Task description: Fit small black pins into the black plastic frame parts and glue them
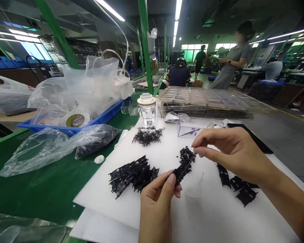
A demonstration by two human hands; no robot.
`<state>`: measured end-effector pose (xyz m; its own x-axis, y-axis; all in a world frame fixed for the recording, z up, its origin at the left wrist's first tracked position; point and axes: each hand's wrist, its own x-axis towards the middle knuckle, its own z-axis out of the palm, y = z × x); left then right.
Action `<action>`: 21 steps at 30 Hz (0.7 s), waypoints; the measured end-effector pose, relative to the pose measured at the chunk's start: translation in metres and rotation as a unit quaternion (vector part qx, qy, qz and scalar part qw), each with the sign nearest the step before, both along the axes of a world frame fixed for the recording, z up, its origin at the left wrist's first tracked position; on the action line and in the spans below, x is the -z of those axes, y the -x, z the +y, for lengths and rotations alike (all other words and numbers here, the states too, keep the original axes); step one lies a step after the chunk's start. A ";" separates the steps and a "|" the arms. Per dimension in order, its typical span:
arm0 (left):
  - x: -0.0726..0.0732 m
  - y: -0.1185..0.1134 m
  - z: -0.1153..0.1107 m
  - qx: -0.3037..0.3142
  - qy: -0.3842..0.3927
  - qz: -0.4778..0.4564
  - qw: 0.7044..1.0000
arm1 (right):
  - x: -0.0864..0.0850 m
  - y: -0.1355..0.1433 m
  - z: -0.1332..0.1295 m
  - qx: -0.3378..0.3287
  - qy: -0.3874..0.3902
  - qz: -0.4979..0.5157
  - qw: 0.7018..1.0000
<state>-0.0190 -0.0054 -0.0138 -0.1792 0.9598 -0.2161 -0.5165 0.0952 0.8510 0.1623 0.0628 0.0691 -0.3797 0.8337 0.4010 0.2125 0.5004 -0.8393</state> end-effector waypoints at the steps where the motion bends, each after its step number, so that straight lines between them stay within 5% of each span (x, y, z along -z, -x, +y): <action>1: 0.000 0.000 -0.001 0.001 0.000 -0.002 1.000 | 0.000 0.000 0.000 0.012 -0.005 0.009 1.000; 5: 0.000 0.001 -0.001 0.002 -0.002 -0.019 1.000 | 0.000 -0.008 0.008 0.146 -0.072 0.067 0.984; 10: 0.000 -0.001 0.000 -0.008 -0.017 -0.048 0.999 | 0.015 -0.042 0.042 0.361 -0.184 0.055 0.912; 15: -0.001 -0.002 -0.001 -0.036 0.011 -0.053 0.998 | 0.035 -0.076 0.071 0.410 -0.179 0.034 0.894; 21: -0.001 -0.001 -0.001 -0.071 -0.009 -0.013 0.997 | 0.043 -0.084 0.078 0.430 -0.179 0.007 0.885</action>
